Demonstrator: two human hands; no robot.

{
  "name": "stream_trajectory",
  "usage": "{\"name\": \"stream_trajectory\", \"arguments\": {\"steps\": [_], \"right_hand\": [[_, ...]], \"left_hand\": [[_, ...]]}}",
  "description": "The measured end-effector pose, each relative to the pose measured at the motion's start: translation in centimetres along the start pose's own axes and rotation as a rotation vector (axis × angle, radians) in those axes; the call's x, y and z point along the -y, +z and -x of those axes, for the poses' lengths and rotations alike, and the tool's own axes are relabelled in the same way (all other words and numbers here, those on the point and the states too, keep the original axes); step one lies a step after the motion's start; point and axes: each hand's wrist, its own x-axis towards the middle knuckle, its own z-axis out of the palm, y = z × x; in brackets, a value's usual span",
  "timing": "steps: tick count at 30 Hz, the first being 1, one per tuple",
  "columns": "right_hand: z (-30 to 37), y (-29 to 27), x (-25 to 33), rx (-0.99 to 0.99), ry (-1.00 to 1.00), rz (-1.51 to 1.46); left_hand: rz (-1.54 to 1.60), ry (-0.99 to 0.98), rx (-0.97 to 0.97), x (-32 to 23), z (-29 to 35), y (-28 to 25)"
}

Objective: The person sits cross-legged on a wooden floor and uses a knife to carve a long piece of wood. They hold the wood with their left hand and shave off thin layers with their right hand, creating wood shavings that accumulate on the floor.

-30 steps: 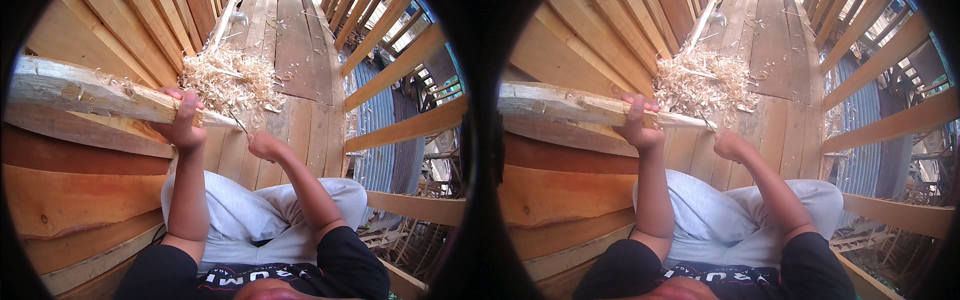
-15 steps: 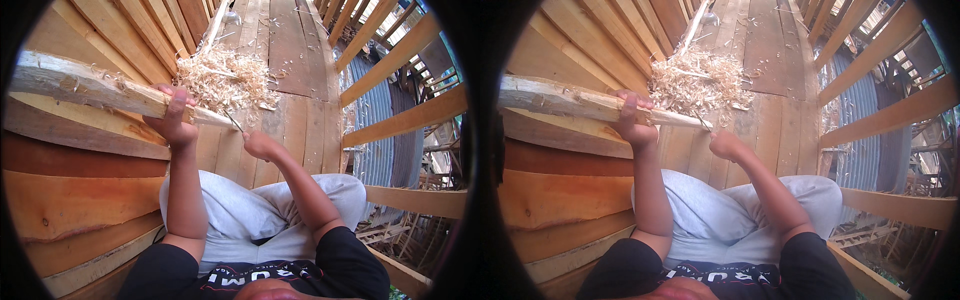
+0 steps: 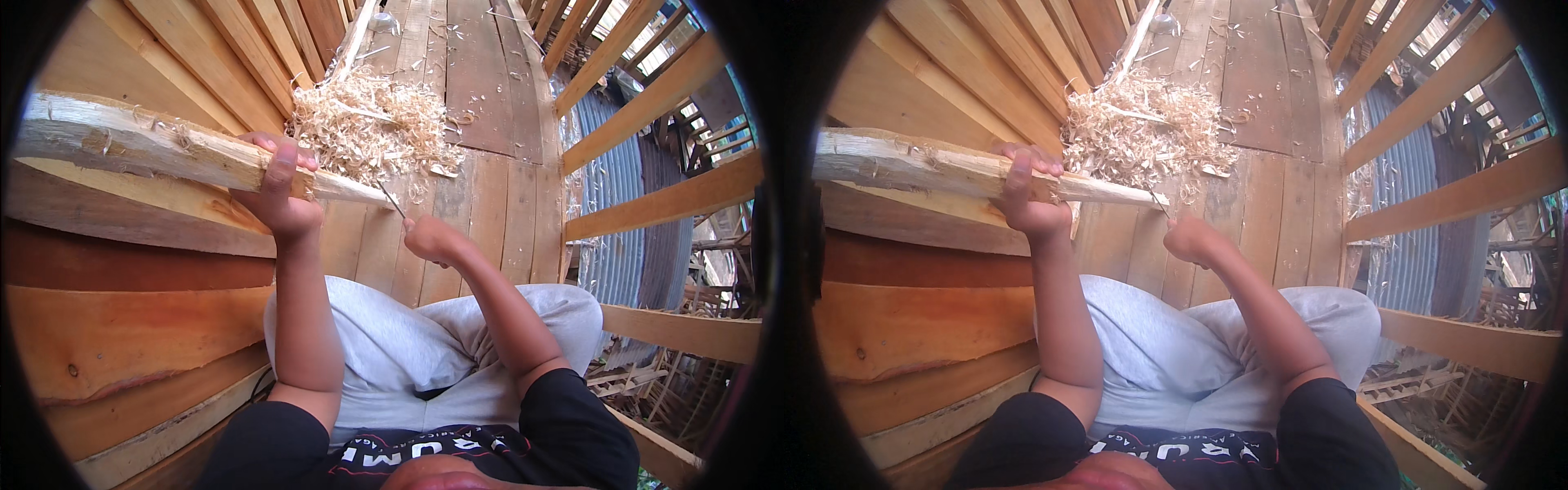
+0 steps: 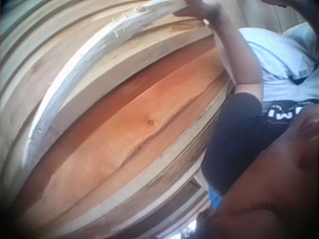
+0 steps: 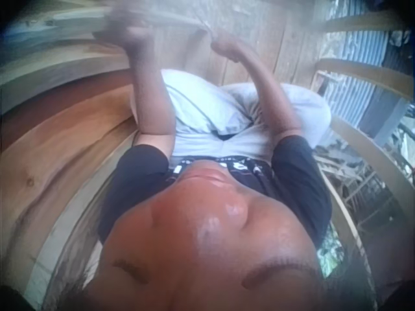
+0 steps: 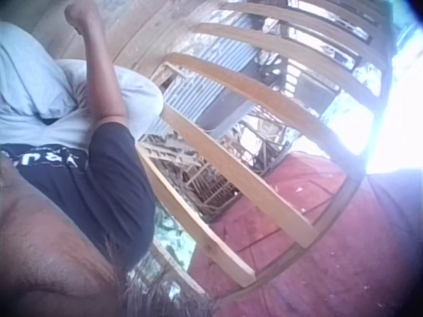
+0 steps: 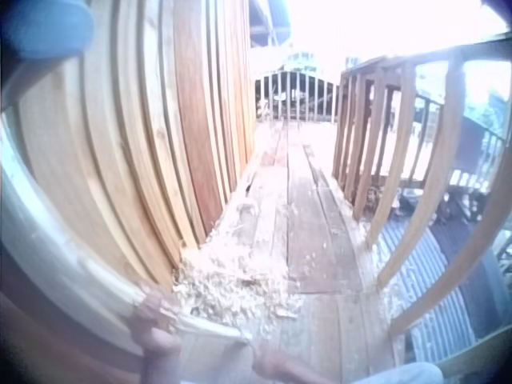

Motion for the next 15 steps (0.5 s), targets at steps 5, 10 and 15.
{"name": "stream_trajectory", "arguments": {"steps": [5,10,15], "right_hand": [[-4.0,0.4,-0.2,-0.022,-0.04,-0.135],[-4.8,1.6,-1.5,-0.107,-0.068,-0.132],[-4.8,1.2,-2.4,-0.296,-0.091,-0.091]], "left_hand": [[-0.028,0.009,0.015,0.3,0.1,-0.2],[-0.049,-0.009,-0.021,-0.3,0.2,-0.1],[-0.147,-0.032,-0.077,-0.3,-0.4,-0.4]]}}
